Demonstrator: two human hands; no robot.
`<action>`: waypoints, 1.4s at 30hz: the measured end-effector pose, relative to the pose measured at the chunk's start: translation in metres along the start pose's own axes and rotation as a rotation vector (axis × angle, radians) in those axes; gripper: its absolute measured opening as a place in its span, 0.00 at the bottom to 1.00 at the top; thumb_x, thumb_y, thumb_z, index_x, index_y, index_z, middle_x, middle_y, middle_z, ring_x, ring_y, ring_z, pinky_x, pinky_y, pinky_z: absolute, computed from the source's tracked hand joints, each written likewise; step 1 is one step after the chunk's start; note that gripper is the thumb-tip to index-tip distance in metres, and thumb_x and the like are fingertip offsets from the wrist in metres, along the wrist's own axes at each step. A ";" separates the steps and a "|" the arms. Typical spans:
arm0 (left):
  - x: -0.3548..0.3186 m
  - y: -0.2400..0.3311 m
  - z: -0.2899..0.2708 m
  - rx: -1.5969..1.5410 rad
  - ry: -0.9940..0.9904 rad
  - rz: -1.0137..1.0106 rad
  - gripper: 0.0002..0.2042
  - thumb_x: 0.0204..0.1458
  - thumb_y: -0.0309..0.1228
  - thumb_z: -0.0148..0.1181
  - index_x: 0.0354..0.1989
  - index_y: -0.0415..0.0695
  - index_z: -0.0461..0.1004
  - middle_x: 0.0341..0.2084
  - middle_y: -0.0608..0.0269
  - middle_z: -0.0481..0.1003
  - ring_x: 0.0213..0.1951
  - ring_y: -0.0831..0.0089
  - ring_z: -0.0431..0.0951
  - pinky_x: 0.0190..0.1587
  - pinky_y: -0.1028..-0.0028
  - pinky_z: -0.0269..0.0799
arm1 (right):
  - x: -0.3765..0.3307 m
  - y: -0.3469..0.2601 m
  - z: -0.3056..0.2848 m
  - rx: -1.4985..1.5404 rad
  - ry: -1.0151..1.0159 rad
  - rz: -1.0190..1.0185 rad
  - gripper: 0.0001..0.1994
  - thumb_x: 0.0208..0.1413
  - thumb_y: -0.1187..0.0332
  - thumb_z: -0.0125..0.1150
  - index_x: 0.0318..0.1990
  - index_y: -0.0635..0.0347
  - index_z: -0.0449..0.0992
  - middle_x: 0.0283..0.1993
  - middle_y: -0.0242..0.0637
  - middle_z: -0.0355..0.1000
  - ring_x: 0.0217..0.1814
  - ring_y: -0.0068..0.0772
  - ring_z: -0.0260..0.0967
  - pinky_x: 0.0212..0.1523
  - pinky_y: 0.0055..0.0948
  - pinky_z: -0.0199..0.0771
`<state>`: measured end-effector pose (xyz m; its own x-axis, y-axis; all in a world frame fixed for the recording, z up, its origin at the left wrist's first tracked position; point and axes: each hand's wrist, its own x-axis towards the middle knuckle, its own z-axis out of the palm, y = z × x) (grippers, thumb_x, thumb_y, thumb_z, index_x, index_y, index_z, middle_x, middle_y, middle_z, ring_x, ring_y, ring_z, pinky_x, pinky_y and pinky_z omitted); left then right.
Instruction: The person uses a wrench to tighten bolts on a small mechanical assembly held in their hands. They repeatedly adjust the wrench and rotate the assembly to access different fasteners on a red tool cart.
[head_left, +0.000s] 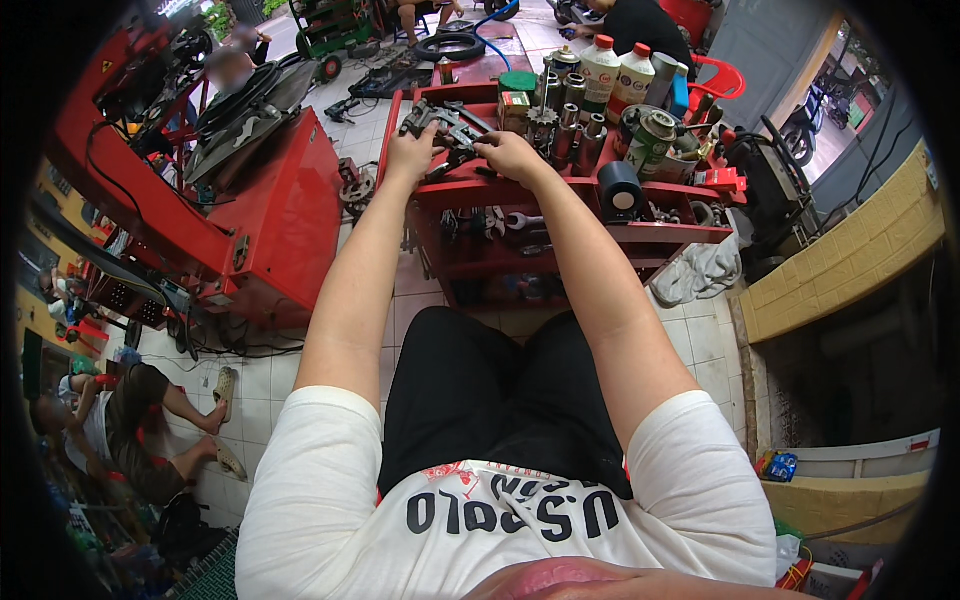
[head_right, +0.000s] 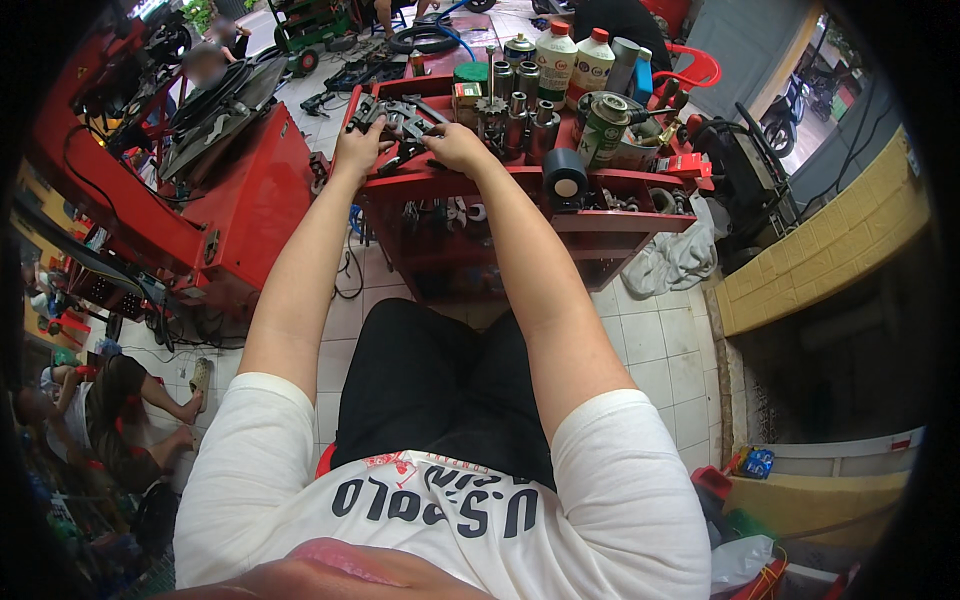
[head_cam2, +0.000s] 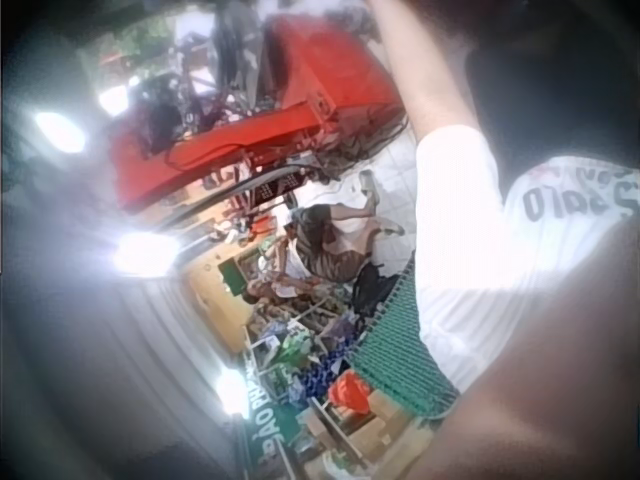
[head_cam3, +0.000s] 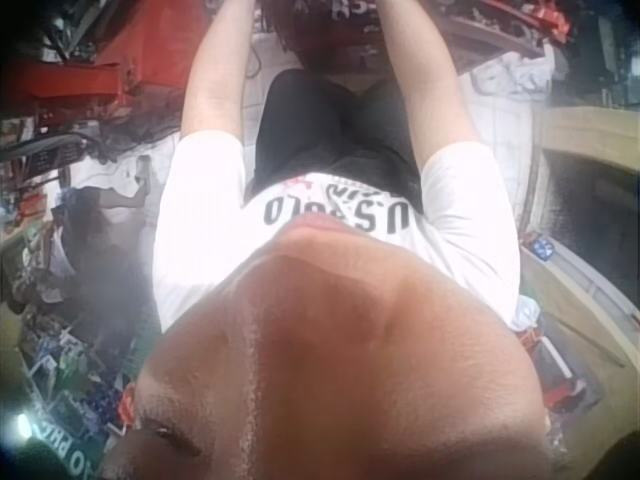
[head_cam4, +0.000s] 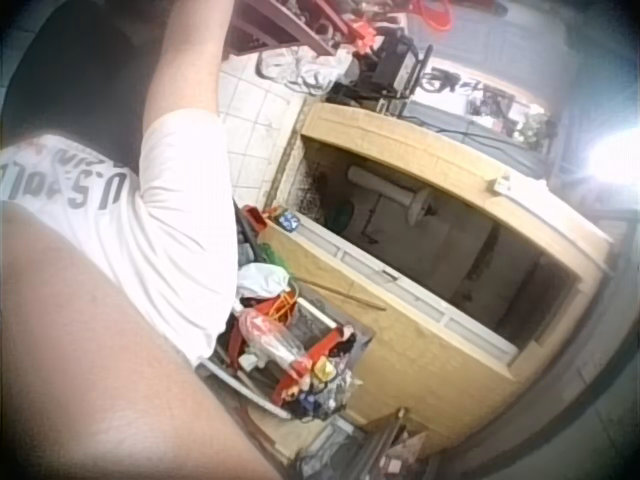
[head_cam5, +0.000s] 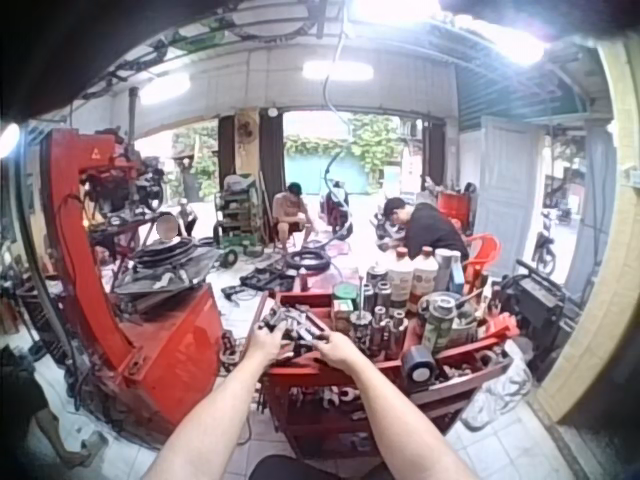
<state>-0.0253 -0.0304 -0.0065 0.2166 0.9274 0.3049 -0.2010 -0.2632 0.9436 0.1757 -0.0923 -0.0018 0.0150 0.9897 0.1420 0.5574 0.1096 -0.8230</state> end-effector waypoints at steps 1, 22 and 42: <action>0.001 0.000 -0.001 0.020 -0.008 0.003 0.11 0.64 0.31 0.57 0.47 0.35 0.75 0.37 0.55 0.81 0.36 0.65 0.84 0.35 0.70 0.83 | 0.000 0.000 0.001 -0.011 0.006 -0.029 0.20 0.61 0.57 0.61 0.49 0.66 0.80 0.28 0.36 0.75 0.28 0.27 0.71 0.31 0.31 0.71; 0.000 -0.001 -0.003 0.052 -0.002 0.010 0.10 0.64 0.31 0.57 0.46 0.37 0.75 0.38 0.55 0.82 0.38 0.64 0.85 0.37 0.69 0.82 | -0.006 -0.005 -0.001 0.063 0.055 0.022 0.22 0.62 0.50 0.60 0.41 0.65 0.82 0.22 0.31 0.72 0.23 0.23 0.66 0.24 0.30 0.65; 0.004 0.000 -0.013 -0.062 -0.047 -0.052 0.12 0.65 0.32 0.56 0.48 0.36 0.75 0.39 0.54 0.82 0.38 0.62 0.85 0.40 0.67 0.83 | 0.000 -0.003 -0.002 0.385 0.005 0.101 0.28 0.65 0.42 0.54 0.31 0.63 0.78 0.20 0.26 0.64 0.19 0.22 0.60 0.21 0.27 0.58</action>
<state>-0.0371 -0.0232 -0.0073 0.2723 0.9255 0.2632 -0.2469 -0.1971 0.9488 0.1754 -0.0928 0.0019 0.0582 0.9969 0.0521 0.2006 0.0395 -0.9789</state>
